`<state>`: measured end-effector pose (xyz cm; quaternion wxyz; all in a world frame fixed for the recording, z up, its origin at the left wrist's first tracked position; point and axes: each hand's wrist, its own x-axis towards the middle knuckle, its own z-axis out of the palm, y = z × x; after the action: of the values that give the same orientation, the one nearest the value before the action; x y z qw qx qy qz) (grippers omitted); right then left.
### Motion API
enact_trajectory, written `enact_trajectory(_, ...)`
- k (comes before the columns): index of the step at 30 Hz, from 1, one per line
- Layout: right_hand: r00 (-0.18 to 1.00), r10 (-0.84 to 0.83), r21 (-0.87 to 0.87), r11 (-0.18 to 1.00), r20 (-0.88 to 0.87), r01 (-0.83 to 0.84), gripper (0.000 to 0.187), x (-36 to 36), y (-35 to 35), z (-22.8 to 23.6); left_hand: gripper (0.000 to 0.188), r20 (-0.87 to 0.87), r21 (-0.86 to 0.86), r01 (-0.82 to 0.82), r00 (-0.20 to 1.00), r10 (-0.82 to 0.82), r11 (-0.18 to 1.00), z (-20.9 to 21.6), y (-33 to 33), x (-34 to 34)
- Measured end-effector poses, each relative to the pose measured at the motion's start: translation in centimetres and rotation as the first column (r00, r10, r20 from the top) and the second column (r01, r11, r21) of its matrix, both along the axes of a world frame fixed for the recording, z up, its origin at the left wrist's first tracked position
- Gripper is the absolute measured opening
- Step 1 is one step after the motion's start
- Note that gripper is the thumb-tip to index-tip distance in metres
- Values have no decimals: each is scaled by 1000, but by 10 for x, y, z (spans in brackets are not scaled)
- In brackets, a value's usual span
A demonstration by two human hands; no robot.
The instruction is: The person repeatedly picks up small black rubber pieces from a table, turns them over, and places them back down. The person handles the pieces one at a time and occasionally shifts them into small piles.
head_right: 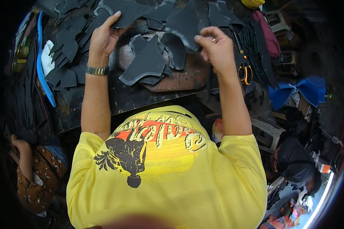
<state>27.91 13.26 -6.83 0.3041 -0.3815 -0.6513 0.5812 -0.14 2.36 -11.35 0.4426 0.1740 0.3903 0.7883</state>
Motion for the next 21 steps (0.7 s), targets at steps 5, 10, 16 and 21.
enact_trajectory(5,956,-1,4,1000,293,0,24,-4,-31,-16,25,11,3,3,1000,-3,1000,-5,1,1)
enact_trajectory(10,990,-127,-157,981,-57,117,19,16,-32,-7,26,28,-36,9,1000,-8,999,-2,2,0)
enact_trajectory(16,974,-104,-593,805,-199,-36,15,52,-76,-17,22,33,-73,-18,999,21,997,3,4,3)
enact_trajectory(21,924,362,-579,729,-127,-365,37,79,-85,-7,23,21,-87,-19,1000,21,996,4,2,3)
